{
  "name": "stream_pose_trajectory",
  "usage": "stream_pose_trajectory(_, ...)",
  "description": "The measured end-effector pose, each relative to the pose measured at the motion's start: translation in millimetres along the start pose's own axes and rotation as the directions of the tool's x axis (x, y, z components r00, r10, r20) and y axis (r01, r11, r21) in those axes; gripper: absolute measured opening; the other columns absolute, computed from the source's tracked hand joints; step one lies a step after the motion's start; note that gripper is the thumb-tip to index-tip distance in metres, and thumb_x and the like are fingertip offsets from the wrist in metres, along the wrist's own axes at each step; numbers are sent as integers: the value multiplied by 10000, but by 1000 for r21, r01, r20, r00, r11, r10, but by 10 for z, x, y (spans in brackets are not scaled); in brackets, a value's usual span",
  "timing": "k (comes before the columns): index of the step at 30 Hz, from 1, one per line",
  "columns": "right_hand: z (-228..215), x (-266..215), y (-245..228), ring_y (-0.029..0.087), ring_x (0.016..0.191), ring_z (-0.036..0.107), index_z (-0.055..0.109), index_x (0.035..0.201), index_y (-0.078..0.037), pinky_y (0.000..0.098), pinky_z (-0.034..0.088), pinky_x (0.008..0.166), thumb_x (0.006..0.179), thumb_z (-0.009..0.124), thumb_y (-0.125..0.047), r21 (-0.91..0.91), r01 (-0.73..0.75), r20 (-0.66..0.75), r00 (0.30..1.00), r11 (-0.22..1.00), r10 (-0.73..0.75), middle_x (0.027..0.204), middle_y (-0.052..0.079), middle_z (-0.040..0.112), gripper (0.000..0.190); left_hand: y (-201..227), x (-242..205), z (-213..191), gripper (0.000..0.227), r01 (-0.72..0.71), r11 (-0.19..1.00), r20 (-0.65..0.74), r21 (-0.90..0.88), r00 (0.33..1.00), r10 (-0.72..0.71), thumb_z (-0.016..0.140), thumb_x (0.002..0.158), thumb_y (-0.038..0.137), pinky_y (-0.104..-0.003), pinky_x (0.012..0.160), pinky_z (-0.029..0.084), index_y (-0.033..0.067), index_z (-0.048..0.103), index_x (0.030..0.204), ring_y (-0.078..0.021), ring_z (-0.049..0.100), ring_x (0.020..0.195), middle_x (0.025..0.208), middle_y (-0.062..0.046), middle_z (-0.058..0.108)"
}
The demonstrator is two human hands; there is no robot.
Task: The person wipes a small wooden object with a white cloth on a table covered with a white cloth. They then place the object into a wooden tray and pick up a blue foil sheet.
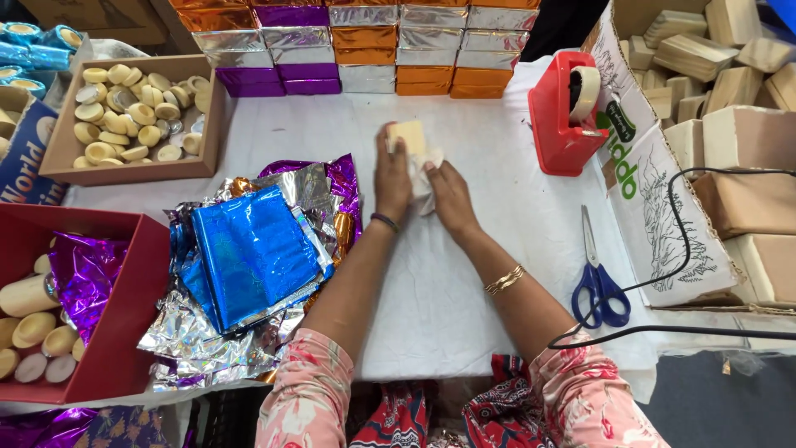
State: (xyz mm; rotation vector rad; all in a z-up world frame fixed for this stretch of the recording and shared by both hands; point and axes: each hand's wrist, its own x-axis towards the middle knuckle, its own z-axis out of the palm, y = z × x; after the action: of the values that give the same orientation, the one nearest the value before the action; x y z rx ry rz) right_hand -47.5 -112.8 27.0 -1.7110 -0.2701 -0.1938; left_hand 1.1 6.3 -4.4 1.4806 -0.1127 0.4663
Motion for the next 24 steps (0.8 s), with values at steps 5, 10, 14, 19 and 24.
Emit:
stream_pose_trajectory(5,-283,171,154,145,936,604,646,1147,-13,301,516,849,1086,459,-421,239,-132,-152,973,962,171,1060,87,671,453,473,-260,165,464,119,973,248,197,954,-167,372,1090,432,-404,914,557,239,417,1510,-290,708,1100,1243,-177,703)
stream_pose_trajectory(10,-118,98,194,172,904,593,633,1155,5,330,515,820,1098,452,-440,258,-155,-237,947,954,218,1041,112,643,483,396,-187,95,441,57,993,241,101,967,-80,350,1105,444,-395,926,558,237,436,1485,-292,713,1115,1254,-167,708)
stream_pose_trajectory(14,25,-18,23,183,1032,633,615,1264,12,330,492,920,1070,448,-448,-63,-27,-30,999,998,25,1150,131,703,526,411,-97,-5,423,70,997,13,-33,997,-70,366,1115,414,-385,946,556,210,432,1479,-303,687,1128,1289,-180,675)
stream_pose_trajectory(19,-278,153,218,246,958,670,680,1139,68,342,532,879,1081,467,-406,-86,-168,-86,983,982,161,1055,184,749,523,368,-202,120,429,74,997,162,36,984,-79,401,1078,318,-368,950,536,202,402,1492,-284,675,1146,1289,-181,661)
stream_pose_trajectory(24,-391,246,657,222,1005,702,603,1320,37,314,555,889,1032,425,-227,97,64,-172,984,993,-46,1136,195,734,430,709,-269,143,419,140,983,265,122,949,-168,430,1071,356,-364,936,535,205,432,1461,-267,690,1099,1234,-173,694)
